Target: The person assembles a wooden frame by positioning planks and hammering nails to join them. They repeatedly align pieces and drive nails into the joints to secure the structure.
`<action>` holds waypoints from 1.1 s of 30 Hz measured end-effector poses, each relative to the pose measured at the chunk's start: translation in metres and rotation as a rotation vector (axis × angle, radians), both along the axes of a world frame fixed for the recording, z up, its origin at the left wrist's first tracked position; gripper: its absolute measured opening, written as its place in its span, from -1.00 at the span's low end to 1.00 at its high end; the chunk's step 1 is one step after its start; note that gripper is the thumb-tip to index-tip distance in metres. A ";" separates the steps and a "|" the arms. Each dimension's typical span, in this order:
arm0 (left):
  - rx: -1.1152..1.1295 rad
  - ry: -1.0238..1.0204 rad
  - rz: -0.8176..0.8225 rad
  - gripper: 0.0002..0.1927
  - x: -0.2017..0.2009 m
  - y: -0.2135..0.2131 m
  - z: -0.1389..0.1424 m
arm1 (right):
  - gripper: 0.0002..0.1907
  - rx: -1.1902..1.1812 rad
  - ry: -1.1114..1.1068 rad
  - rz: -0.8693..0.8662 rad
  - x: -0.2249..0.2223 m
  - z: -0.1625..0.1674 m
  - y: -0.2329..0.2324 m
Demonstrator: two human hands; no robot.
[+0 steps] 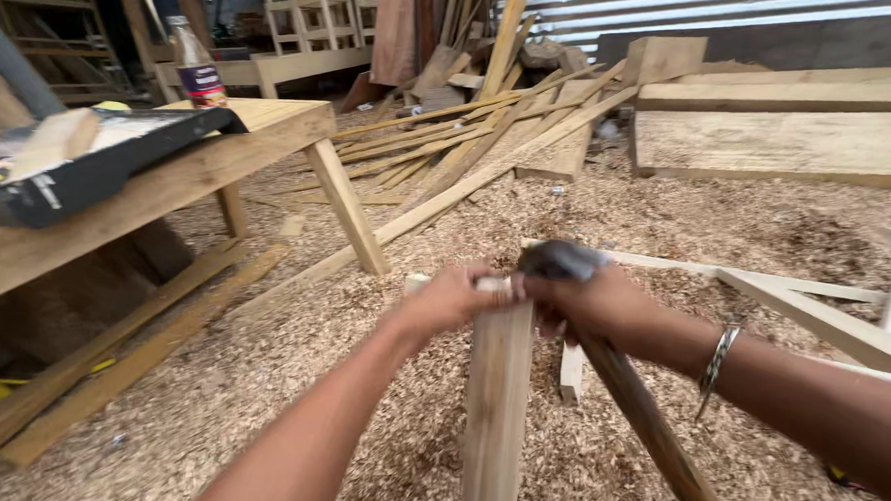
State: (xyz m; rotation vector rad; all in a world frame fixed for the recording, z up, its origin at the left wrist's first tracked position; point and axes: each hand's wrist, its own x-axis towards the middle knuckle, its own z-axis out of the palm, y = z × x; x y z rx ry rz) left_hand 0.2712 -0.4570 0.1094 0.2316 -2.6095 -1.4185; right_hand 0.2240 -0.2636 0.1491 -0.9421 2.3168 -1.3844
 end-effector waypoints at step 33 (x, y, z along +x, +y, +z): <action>0.564 -0.008 0.253 -0.54 0.014 0.053 -0.036 | -0.79 0.476 0.642 0.061 -0.054 -0.016 0.055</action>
